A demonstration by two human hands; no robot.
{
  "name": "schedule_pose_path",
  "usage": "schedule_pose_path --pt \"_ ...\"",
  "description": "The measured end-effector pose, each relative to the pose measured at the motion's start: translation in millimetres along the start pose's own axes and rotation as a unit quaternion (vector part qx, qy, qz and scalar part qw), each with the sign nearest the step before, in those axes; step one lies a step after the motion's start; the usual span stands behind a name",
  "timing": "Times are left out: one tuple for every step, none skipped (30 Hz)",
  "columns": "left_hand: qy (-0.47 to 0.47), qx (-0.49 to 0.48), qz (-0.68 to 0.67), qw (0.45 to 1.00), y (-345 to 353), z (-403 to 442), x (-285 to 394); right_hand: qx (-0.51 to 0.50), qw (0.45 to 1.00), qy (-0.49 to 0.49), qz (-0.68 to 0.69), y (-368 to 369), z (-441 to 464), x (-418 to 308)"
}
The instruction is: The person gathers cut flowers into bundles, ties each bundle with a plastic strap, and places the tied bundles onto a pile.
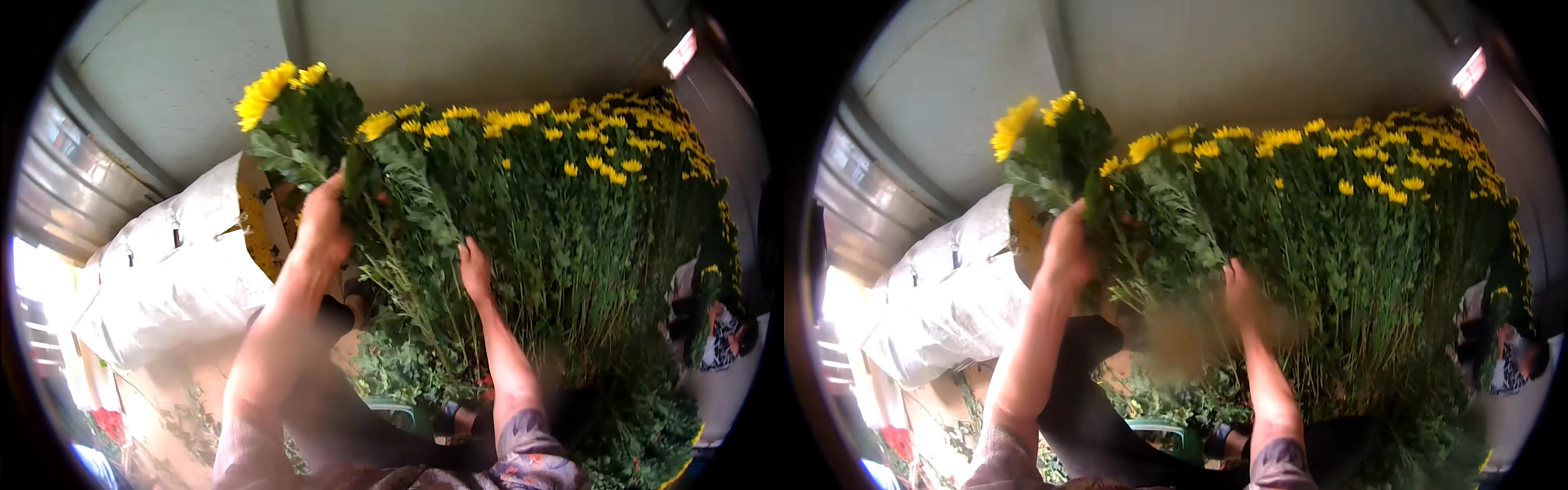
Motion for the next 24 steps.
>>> schedule_pose_path --pt "0.014 -0.008 0.004 1.000 -2.0 5.9 0.0 0.002 1.000 -0.014 0.003 -9.2 3.5 -15.4" --pt "0.025 -0.015 0.008 1.000 -3.6 11.7 -0.8 -0.016 1.000 0.025 0.010 -28.4 5.3 -35.1" --pt "0.021 -0.040 -0.004 0.999 -0.1 14.6 -3.7 -0.032 0.997 0.066 0.016 -45.8 5.6 -51.8" --pt "0.007 -0.053 -0.012 0.999 6.0 13.0 -5.9 -0.029 0.998 0.058 0.016 -57.7 5.4 -67.6" --pt "0.010 -0.073 0.004 0.997 14.0 9.4 -5.5 0.028 0.993 0.005 0.112 -73.6 3.4 -88.0" --pt "0.011 -0.095 0.019 0.995 22.5 5.9 -6.6 0.029 0.992 -0.028 0.121 -92.4 2.5 -119.7" --pt "0.014 -0.102 0.019 0.995 27.5 5.4 -8.8 0.029 0.989 -0.061 0.130 -111.1 1.3 -151.4" --pt "0.025 -0.112 0.001 0.993 32.3 5.6 -9.1 0.029 0.985 -0.094 0.139 -129.9 -0.2 -183.1" --pt "0.032 -0.119 -0.018 0.992 35.1 3.8 -10.3 0.002 0.991 -0.031 0.132 -117.1 -5.7 -164.6" --pt "0.031 -0.121 -0.019 0.992 37.2 2.0 -13.3 -0.028 0.991 0.037 0.125 -104.0 -15.7 -145.1" --pt "0.043 -0.119 -0.022 0.992 41.4 -0.9 -11.3 0.018 0.995 -0.054 0.081 -113.4 -16.6 -166.0" --pt "0.054 -0.116 -0.025 0.991 42.9 -4.2 -9.8 0.010 0.995 -0.045 0.086 -109.5 -22.4 -165.3" --pt "0.057 -0.120 -0.025 0.991 43.4 -4.5 -9.0 0.017 0.992 -0.049 0.118 -105.6 -27.7 -167.6" --pt "0.052 -0.131 -0.022 0.990 43.0 -4.2 -11.1 0.022 0.987 -0.051 0.149 -103.7 -34.3 -172.6" --pt "0.047 -0.141 -0.019 0.989 43.1 -4.0 -13.3 0.012 0.989 -0.047 0.140 -103.6 -39.4 -176.3" --pt "0.048 -0.144 -0.019 0.988 42.8 -3.9 -14.9 0.018 0.987 -0.025 0.157 -104.3 -45.1 -179.6" --pt "0.042 -0.143 -0.013 0.989 43.0 -4.1 -18.0 0.025 0.990 -0.056 0.125 -102.0 -47.1 -177.9" --pt "0.036 -0.142 -0.005 0.989 42.5 -3.6 -20.6 0.032 0.991 -0.087 0.093 -99.3 -48.0 -178.3" --pt "0.038 -0.147 -0.017 0.988 38.0 1.0 -22.3 0.034 0.991 -0.087 0.094 -96.5 -49.8 -175.6" --pt "0.039 -0.148 -0.014 0.988 36.8 0.1 -22.2 0.039 0.986 -0.123 0.106 -95.2 -50.9 -181.7" --pt "0.039 -0.149 -0.021 0.988 35.8 -0.5 -22.0 0.045 0.979 -0.159 0.119 -93.7 -52.3 -186.5" --pt "0.039 -0.150 -0.029 0.988 34.2 -1.1 -21.6 0.047 0.979 -0.159 0.121 -85.9 -54.7 -180.1" --pt "0.029 -0.161 -0.033 0.986 35.8 -5.3 -20.5 -0.007 0.978 -0.119 0.173 -71.4 -53.5 -176.0" --pt "0.029 -0.160 -0.032 0.986 34.9 -9.1 -16.1 -0.063 0.969 -0.077 0.224 -58.5 -54.0 -171.8"
Point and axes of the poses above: each hand's wrist, its own z-axis towards the middle knuckle, its own y-axis out of the palm, x = y × z, the point moved 7 cm from there along z, towards the middle knuckle, and after that the axes turned 8 degrees about -y, right-handed, at the moved point
